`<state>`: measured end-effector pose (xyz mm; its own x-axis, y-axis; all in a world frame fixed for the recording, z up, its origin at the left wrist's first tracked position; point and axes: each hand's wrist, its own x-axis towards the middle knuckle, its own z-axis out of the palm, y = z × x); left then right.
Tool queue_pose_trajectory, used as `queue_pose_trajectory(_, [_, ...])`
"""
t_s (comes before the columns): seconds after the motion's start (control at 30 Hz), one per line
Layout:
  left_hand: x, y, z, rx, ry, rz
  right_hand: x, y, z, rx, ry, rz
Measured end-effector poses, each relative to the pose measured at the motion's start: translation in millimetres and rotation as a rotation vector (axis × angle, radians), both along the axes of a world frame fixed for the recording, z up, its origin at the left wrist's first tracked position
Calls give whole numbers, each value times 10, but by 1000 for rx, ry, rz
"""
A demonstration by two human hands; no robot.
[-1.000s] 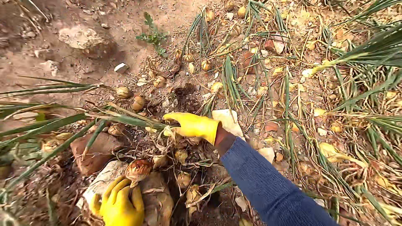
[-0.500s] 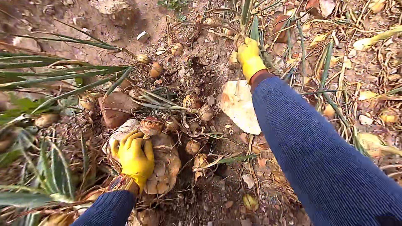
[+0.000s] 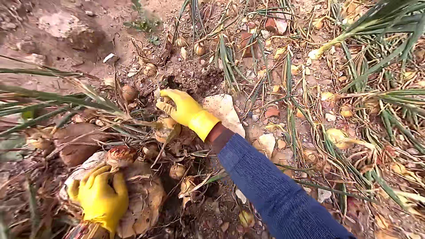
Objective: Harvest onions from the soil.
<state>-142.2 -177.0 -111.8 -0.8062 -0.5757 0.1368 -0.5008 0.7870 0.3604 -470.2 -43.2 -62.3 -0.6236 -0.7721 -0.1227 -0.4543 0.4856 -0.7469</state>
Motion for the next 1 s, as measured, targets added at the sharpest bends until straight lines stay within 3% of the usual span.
queue_pose_trajectory(0.07, [26, 10, 11, 10, -20, 19, -463, 320, -67, 80, 228, -187])
queue_pose_trajectory(0.13, [59, 7, 0, 4, -39, 21, -922, 726, -168, 430, 389, -345])
queue_pose_trajectory(0.2, [31, -1, 1, -9, -32, 17, -1284, 998, -239, 694, 384, -391])
queue_pose_trajectory(0.27, [32, -3, 17, -7, -32, 12, -1370, 1046, -245, 822, 390, -358])
queue_pose_trajectory(0.43, [17, 6, 13, 13, 27, 3, -1232, 744, 253, 1141, 186, -242])
queue_pose_trajectory(0.6, [42, -48, -36, 15, 38, 6, -1527, 897, -214, 912, 193, -322])
queue_pose_trajectory(0.73, [59, -51, -47, 16, 36, 5, -1313, 430, 299, 736, 236, -397])
queue_pose_trajectory(0.83, [39, -29, -20, 16, 42, 4, -1055, 205, 664, 680, 181, -268])
queue_pose_trajectory(0.93, [41, -28, -14, 16, 43, 3, -623, 416, 516, 483, -84, -58])
queue_pose_trajectory(1.0, [46, -25, -8, 16, 48, 4, -480, 764, 291, 433, -6, -226])
